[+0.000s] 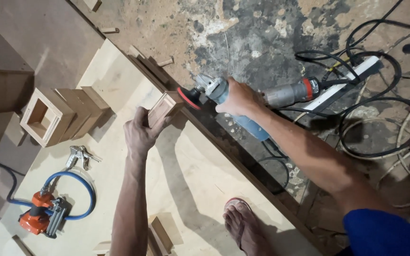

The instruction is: Sanding the edges and surfaces of small wooden boxes using a handheld power sander.

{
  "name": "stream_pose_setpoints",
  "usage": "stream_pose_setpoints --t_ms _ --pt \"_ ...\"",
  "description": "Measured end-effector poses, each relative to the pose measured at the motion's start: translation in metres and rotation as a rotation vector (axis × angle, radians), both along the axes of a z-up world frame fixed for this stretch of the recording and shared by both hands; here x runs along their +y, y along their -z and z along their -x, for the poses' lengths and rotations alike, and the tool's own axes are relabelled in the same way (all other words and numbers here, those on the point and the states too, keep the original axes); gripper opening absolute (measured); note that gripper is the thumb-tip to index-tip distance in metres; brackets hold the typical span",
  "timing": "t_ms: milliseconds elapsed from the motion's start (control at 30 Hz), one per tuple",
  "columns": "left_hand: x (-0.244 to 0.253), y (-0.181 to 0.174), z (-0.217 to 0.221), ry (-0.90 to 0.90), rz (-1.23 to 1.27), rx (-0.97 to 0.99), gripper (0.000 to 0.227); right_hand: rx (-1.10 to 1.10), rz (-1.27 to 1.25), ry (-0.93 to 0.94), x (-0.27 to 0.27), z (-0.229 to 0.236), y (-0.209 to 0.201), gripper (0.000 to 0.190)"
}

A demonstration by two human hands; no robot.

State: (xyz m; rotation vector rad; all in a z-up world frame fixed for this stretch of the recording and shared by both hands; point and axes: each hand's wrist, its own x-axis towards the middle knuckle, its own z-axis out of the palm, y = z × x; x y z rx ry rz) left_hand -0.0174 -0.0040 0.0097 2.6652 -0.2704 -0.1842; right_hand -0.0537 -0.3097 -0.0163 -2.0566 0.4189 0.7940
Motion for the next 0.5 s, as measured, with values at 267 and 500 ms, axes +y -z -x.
stream_pose_setpoints --t_ms 267,500 --pt "0.004 0.005 0.003 0.044 -0.008 -0.047 0.054 0.023 0.028 -0.027 -0.016 0.024 0.002 0.086" --pt "0.011 0.01 -0.003 0.059 -0.03 -0.055 0.054 -0.067 -0.02 -0.013 -0.003 0.006 -0.055 0.079"
